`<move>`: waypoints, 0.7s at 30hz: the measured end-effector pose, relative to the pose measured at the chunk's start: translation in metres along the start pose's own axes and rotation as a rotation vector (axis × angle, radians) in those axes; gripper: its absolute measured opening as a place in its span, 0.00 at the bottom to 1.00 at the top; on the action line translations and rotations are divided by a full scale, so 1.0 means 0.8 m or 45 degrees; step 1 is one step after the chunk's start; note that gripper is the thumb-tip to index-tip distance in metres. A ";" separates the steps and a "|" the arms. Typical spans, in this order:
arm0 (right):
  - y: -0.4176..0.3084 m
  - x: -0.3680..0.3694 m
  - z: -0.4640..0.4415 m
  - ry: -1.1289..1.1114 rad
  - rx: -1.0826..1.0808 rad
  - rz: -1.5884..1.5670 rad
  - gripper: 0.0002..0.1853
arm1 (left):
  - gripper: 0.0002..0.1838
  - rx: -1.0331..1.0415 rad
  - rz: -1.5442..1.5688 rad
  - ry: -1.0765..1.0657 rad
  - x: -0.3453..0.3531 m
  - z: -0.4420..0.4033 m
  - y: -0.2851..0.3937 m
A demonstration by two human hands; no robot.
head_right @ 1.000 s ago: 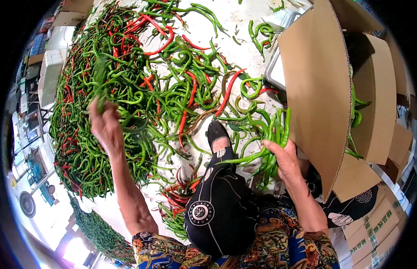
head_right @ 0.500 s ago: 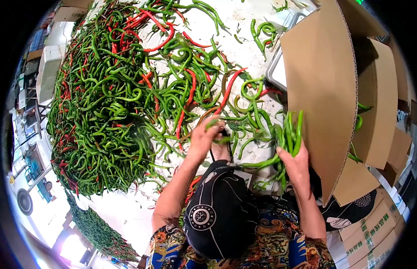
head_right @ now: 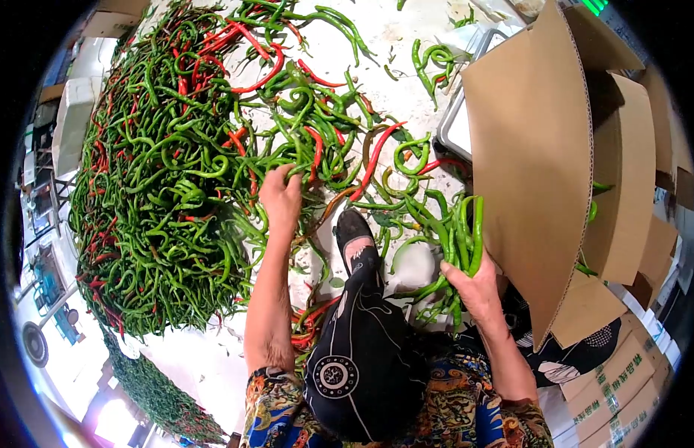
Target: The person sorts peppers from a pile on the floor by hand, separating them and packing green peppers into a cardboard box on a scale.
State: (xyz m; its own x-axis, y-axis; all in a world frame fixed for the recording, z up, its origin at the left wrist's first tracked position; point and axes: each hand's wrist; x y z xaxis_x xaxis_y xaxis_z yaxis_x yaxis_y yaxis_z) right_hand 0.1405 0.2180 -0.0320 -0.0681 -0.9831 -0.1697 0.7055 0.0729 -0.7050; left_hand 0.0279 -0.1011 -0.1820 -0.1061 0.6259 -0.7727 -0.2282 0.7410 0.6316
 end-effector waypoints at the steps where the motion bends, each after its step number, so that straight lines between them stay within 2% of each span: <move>1: 0.003 -0.002 -0.001 -0.010 0.020 -0.003 0.23 | 0.11 0.118 0.084 0.057 -0.021 0.005 0.018; 2: 0.009 -0.004 -0.003 -0.027 0.039 -0.004 0.23 | 0.11 0.232 0.165 0.118 -0.040 0.010 0.032; 5: 0.012 0.000 -0.006 -0.057 0.053 -0.027 0.24 | 0.12 0.219 0.388 0.068 -0.076 0.026 0.052; 8: 0.017 -0.004 -0.004 -0.051 0.049 -0.010 0.24 | 0.12 0.010 0.707 0.040 -0.095 0.042 0.063; 12: 0.012 0.003 -0.003 0.012 -0.028 -0.056 0.23 | 0.12 -0.081 1.038 0.011 -0.106 0.047 0.076; 14: 0.008 -0.002 0.003 0.020 0.042 -0.078 0.22 | 0.10 -0.364 1.154 -0.043 -0.100 0.051 0.094; 16: 0.001 -0.001 0.005 0.077 -0.033 -0.004 0.22 | 0.10 -0.462 1.254 -0.232 -0.087 0.056 0.125; 18: -0.005 -0.003 0.009 0.089 -0.019 -0.068 0.23 | 0.11 -0.453 1.153 -0.732 -0.064 0.073 0.144; 19: 0.002 -0.010 0.007 0.082 -0.059 -0.043 0.24 | 0.12 -0.196 1.065 -0.753 -0.035 0.093 0.134; 20: -0.005 -0.016 0.012 0.083 0.026 -0.008 0.25 | 0.13 0.060 0.971 -0.774 -0.012 0.111 0.120; 21: -0.002 -0.021 0.014 0.075 0.025 0.043 0.25 | 0.13 0.098 0.813 -0.807 -0.017 0.113 0.117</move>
State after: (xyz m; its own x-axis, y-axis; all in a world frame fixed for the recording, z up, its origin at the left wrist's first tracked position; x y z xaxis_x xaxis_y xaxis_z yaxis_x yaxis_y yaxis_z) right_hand 0.1483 0.2327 -0.0207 -0.0847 -0.9686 -0.2339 0.7219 0.1022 -0.6844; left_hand 0.0951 -0.0183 -0.1068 0.3681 0.9235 -0.1075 -0.2406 0.2063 0.9484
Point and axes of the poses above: each hand's wrist, its own z-axis away from the middle knuckle, its own x-axis out of the palm, y = z × x, and after that the axes turned 1 degree about z, right-handed
